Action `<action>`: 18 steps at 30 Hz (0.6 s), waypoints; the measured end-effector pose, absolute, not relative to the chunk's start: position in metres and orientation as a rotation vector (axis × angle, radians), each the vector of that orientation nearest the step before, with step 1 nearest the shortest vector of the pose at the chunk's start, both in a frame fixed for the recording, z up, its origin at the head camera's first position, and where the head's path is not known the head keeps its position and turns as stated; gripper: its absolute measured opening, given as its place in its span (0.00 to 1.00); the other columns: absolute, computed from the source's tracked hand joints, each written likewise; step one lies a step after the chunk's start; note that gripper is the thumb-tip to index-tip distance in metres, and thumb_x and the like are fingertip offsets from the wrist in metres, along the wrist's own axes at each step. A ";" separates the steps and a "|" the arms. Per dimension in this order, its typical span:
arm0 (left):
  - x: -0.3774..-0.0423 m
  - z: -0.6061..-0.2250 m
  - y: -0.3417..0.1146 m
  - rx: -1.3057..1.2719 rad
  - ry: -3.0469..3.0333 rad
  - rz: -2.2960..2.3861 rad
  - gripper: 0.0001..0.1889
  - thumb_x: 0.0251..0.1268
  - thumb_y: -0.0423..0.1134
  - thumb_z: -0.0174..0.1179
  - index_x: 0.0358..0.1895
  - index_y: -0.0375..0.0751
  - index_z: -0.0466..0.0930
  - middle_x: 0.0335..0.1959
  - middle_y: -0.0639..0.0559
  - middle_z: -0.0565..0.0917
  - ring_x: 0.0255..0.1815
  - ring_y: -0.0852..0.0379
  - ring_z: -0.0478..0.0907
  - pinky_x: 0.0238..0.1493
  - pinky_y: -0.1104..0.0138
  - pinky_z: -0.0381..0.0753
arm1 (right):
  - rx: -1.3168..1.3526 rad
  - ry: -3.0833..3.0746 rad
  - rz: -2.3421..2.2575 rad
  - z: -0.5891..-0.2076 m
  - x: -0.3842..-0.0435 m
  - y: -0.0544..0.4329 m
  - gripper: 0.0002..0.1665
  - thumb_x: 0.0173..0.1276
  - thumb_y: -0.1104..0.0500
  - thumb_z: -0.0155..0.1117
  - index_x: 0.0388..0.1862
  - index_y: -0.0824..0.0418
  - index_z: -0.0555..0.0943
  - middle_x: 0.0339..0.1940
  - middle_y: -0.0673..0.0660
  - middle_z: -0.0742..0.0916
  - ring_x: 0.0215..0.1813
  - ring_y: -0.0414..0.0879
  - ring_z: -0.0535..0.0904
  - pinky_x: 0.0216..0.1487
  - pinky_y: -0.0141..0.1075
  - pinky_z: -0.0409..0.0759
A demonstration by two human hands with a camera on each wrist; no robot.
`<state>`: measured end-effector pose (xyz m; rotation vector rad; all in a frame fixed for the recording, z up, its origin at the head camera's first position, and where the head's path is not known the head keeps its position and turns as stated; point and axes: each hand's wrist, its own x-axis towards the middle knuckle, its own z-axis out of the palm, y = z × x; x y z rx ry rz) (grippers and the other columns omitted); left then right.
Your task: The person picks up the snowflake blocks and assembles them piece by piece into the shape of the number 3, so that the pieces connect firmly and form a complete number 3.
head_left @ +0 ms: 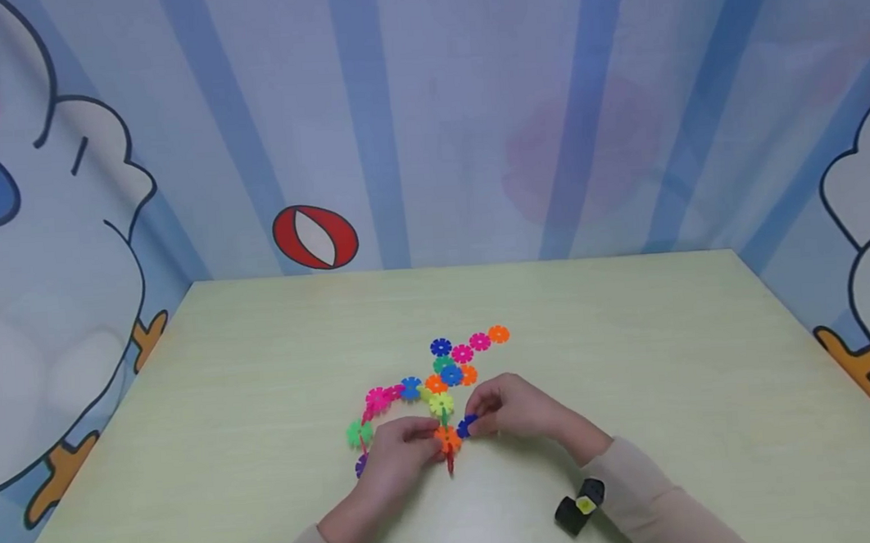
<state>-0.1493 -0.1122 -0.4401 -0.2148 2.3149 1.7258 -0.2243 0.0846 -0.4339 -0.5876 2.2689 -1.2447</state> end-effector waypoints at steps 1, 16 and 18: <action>-0.150 -0.440 -0.113 -0.207 2.313 1.730 0.17 0.62 0.30 0.60 0.54 0.32 0.80 0.44 0.44 0.85 0.40 0.55 0.83 0.46 0.61 0.83 | -0.582 2.275 -1.244 -0.434 -0.224 0.084 0.04 0.60 0.63 0.71 0.33 0.61 0.84 0.29 0.51 0.86 0.32 0.45 0.77 0.36 0.35 0.77; -0.156 -0.443 -0.116 -0.246 2.234 1.818 0.17 0.60 0.29 0.62 0.53 0.28 0.79 0.45 0.41 0.85 0.37 0.56 0.84 0.44 0.63 0.84 | -0.562 2.326 -1.266 -0.439 -0.220 0.082 0.02 0.58 0.63 0.72 0.31 0.59 0.86 0.30 0.49 0.86 0.35 0.46 0.75 0.37 0.36 0.74; -0.157 -0.442 -0.117 -0.267 2.239 1.781 0.17 0.60 0.29 0.62 0.53 0.29 0.80 0.45 0.42 0.85 0.37 0.56 0.84 0.44 0.63 0.84 | -0.554 2.333 -1.268 -0.439 -0.219 0.081 0.03 0.58 0.63 0.72 0.31 0.59 0.86 0.30 0.50 0.86 0.36 0.45 0.75 0.38 0.36 0.75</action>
